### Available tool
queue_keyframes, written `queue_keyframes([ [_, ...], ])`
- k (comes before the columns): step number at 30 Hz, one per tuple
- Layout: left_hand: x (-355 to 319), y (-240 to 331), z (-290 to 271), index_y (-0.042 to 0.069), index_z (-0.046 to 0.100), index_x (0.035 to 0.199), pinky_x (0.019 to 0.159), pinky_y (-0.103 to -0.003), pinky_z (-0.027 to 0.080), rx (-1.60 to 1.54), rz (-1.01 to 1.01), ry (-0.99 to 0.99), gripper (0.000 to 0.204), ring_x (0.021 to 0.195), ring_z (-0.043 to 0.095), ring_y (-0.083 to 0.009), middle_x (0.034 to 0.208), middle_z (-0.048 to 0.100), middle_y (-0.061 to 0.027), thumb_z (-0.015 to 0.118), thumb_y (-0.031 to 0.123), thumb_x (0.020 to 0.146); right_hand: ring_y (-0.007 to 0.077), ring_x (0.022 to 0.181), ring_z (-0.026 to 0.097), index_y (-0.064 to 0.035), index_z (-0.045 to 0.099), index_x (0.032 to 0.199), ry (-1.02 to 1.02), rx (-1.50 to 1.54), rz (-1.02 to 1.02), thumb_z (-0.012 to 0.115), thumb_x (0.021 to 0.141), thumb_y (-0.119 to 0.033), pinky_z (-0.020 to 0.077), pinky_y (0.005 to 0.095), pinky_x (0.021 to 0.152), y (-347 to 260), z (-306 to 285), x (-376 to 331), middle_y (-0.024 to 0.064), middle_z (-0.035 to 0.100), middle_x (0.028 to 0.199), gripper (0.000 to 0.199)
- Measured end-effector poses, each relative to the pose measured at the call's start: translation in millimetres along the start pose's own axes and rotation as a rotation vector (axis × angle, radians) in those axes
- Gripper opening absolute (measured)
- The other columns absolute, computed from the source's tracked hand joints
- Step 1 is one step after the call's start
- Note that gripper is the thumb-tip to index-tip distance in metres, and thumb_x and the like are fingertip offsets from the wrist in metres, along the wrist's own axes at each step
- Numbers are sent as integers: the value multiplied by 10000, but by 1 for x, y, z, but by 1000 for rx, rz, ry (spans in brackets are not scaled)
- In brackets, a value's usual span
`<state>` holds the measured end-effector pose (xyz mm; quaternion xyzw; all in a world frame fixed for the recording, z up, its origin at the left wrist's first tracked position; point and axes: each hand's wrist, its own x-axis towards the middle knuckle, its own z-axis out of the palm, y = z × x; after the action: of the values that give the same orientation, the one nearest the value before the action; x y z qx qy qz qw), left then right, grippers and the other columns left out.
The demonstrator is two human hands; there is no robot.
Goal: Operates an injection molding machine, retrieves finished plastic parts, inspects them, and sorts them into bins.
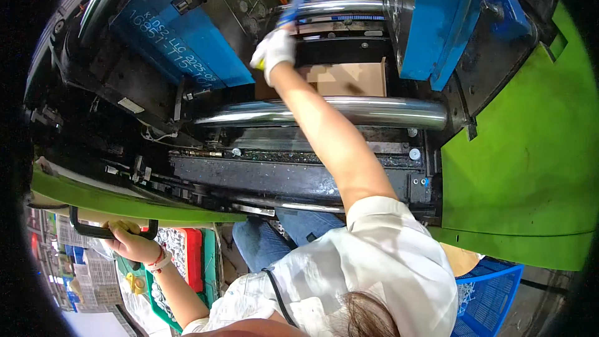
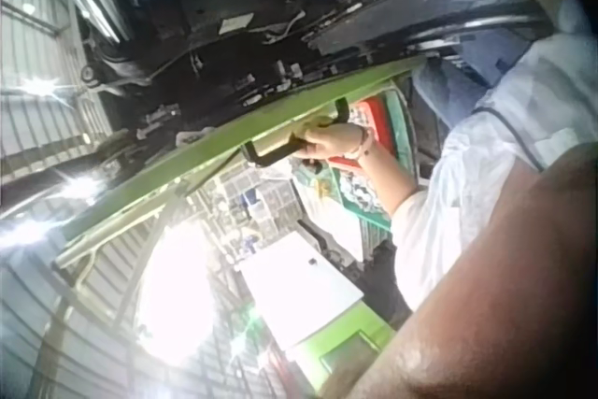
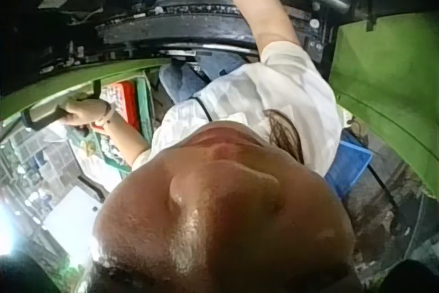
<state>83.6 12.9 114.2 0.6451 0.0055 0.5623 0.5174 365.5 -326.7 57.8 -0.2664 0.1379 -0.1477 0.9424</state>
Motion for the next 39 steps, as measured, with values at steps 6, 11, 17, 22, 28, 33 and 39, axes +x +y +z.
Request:
queue_keyframes([
  [6,2,4,-4,-35,475,1106,452,-214,245,-10,-3,-3,203,476,290,-58,585,365,19,429,67,937,176,356,361,-140,425,735,-203,-25,334,295,933,-574,316,329,349,-1,-11,-35,11,383,486,495],
  [11,2,0,-2,-23,484,1084,440,-215,237,-4,18,7,186,472,280,-55,579,353,26,431,69,932,204,338,371,-151,423,718,-205,203,-14,282,884,-679,340,369,338,-21,-11,-7,34,368,449,571],
  [17,1,-2,-6,-22,484,1105,431,-228,233,-1,10,-1,203,482,284,-63,595,357,24,440,74,931,197,359,382,-139,427,723,-205,-196,218,293,936,-578,348,372,369,20,3,-33,30,408,492,506],
  [22,0,0,-11,-18,489,1120,437,-224,240,-55,0,-20,216,488,295,-63,591,366,30,480,75,926,190,351,382,-121,424,729,-135,18,207,295,933,-588,348,350,356,-9,-17,-68,26,386,479,526],
  [28,1,-1,-8,-10,497,1126,438,-215,249,-73,21,-32,227,481,310,-60,595,401,29,488,83,920,212,366,412,-143,416,692,-21,322,-87,286,907,-645,358,349,371,14,-23,-83,27,395,482,561],
  [33,0,1,-8,-31,460,1135,469,-205,293,23,15,-43,238,473,314,-59,562,367,29,404,81,933,197,304,373,-158,421,665,-148,-17,421,281,904,-641,314,350,306,27,-40,-115,4,331,418,556],
  [39,3,4,-8,-20,449,1148,489,-210,314,4,1,-51,249,473,320,-67,551,369,24,413,95,929,183,347,358,-130,406,705,-67,201,46,267,936,-588,304,330,340,-28,-19,-74,22,342,466,531],
])
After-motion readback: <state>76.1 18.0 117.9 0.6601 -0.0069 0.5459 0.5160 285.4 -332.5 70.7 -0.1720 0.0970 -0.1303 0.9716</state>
